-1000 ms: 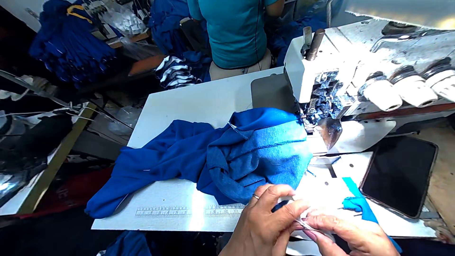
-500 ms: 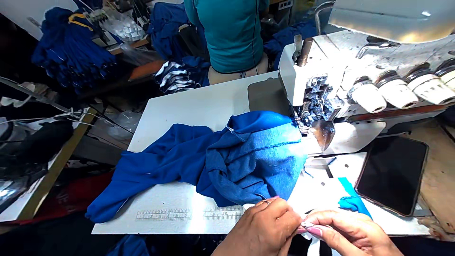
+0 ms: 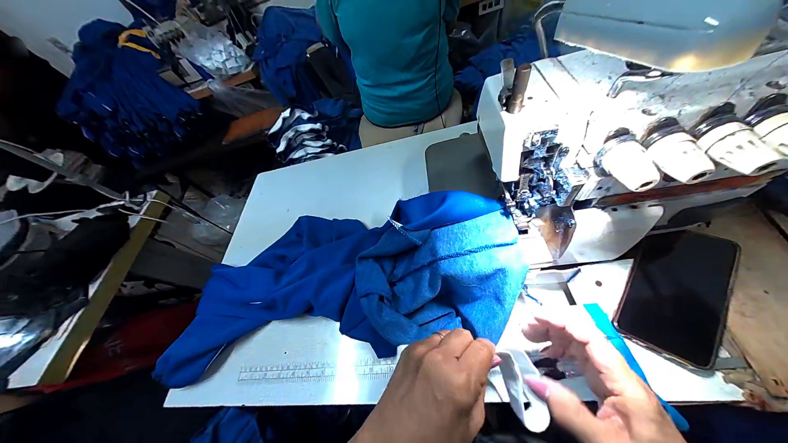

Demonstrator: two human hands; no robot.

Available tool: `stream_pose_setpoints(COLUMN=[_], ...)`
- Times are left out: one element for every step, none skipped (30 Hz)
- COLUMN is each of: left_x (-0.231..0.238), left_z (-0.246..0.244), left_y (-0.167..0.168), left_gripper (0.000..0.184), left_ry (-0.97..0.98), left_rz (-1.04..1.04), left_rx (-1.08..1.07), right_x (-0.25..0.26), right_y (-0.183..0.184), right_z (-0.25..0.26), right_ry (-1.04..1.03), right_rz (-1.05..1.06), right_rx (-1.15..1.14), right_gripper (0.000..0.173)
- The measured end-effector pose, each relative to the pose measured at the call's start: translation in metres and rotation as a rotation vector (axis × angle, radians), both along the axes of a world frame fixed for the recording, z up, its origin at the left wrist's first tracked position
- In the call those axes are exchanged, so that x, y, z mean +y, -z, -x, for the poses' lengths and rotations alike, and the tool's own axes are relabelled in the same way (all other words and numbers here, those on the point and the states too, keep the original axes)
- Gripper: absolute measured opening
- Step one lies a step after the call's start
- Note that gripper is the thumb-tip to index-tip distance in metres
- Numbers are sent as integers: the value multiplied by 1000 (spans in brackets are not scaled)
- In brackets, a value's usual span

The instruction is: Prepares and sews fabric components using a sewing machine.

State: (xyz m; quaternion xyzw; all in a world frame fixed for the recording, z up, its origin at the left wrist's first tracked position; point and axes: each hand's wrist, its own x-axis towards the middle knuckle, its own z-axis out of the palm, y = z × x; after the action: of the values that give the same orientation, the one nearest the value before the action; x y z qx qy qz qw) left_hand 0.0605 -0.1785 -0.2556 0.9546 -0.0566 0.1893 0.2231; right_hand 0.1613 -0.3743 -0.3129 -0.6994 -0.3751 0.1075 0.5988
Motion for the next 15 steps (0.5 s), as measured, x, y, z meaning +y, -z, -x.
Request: stream_pose_setpoints(left_x=[-2, -7, -14, -21, -23, -18, -8, 4, 17, 28, 37, 42, 43, 40, 37], left_z=[0, -1, -1, -1, 1, 3, 7, 11, 16, 22, 28, 34, 39, 44, 48], left_y=[-8, -16, -25, -34, -40, -42, -40, -37, -33, -27, -20, -10, 0, 8, 15], left_gripper=[20, 19, 19, 20, 20, 20, 20, 21, 21, 21, 20, 19, 18, 17, 16], left_ry=[-8, -7, -11, -23, -34, -48, -66, -99, -133, -154, -157, -152, -151, -157, -170], left_rz=[-59, -100, -122, -120, -94, -51, -4, 50, 115, 200, 300, 404, 504, 602, 689], left_rx=[9, 27, 58, 95, 115, 118, 105, 79, 59, 58, 77, 104, 129, 151, 168], right_x=[2, 5, 9, 11, 12, 11, 6, -1, -9, -17, -24, -29, -33, -36, -36], right_y=[-7, -14, -18, -19, -16, -12, -9, -7, -7, -8, -9, -10, -10, -10, -10], right_z=[1, 3, 6, 7, 8, 7, 4, 0, -5, -9, -12, -13, -12, -9, -5], right_ry=[-8, -27, -53, -79, -98, -110, -144, -199, -263, -328, -399, -466, -508, -503, -445], right_rz=[39, 79, 114, 146, 158, 147, 133, 119, 107, 92, 62, 21, -18, -50, -75], right_rx=[-77, -142, -204, -255, -289, -299, -256, -178, -92, 3, 114, 244, 377, 489, 577], right_gripper=[77, 89, 90, 79, 60, 38, 24, 19, 21, 23, 24, 25, 26, 26, 23])
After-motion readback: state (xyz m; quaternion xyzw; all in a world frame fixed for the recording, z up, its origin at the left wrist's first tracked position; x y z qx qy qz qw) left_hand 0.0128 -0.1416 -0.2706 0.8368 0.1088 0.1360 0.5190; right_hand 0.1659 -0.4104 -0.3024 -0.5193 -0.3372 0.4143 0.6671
